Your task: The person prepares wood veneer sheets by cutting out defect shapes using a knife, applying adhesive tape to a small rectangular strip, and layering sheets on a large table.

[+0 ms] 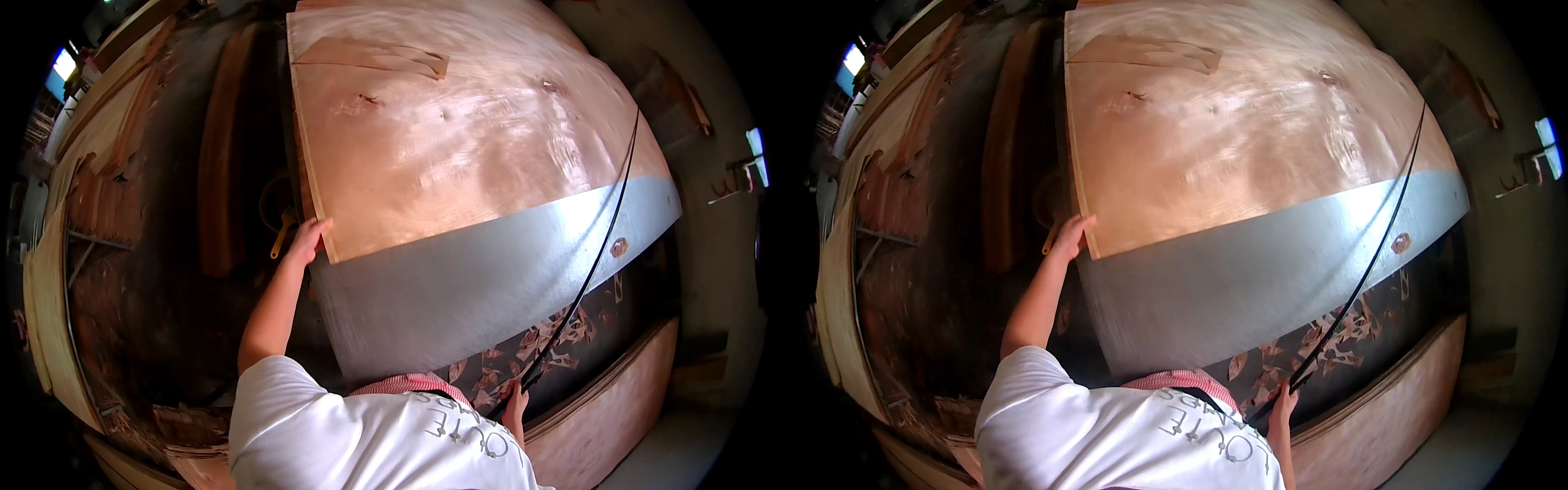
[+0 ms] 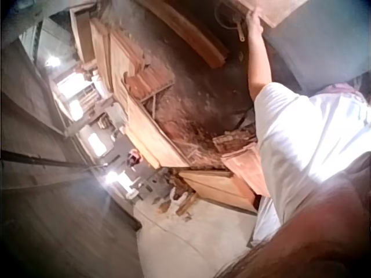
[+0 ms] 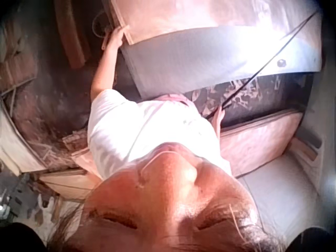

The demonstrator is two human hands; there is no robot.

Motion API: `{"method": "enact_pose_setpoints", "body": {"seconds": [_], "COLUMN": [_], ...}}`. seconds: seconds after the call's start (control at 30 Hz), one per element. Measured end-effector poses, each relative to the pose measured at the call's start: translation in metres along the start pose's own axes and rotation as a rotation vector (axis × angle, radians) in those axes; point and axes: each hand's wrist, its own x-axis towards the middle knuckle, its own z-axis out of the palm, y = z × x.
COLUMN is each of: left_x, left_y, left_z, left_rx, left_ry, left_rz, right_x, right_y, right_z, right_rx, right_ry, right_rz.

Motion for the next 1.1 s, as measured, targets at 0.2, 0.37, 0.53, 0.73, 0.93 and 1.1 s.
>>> {"method": "enact_pose_setpoints", "body": {"seconds": [0.2, 0.37, 0.53, 0.73, 0.93, 1.1], "left_x": [-0.078, -0.128, -0.108, -0.106, -0.085, -0.015], "left_y": [-0.057, -0.101, -0.088, 0.007, -0.023, -0.024], "left_z": [0.01, 0.012, 0.005, 0.084, 0.148, 0.13], "left_rx": [0.271, 0.499, 0.743, 1.568, 0.499, 1.048], "left_ry": [-0.225, -0.497, -0.627, -0.974, -0.85, -0.479], "left_rz": [-0.285, -0.577, -0.585, -0.163, -0.599, -0.198], "right_x": [-0.024, -0.046, -0.04, -0.035, -0.051, -0.029], "right_y": [-0.024, -0.057, -0.064, -0.047, -0.064, -0.028], "right_z": [0.047, 0.129, 0.198, 0.235, 0.244, 0.149], "right_rx": [0.061, 0.17, 0.231, 0.213, -0.213, -0.493], "right_ry": [0.009, 0.019, -0.106, -0.386, -0.765, -0.543], "right_rz": [-0.003, 0.039, 0.022, -0.015, -0.314, -0.28]}}
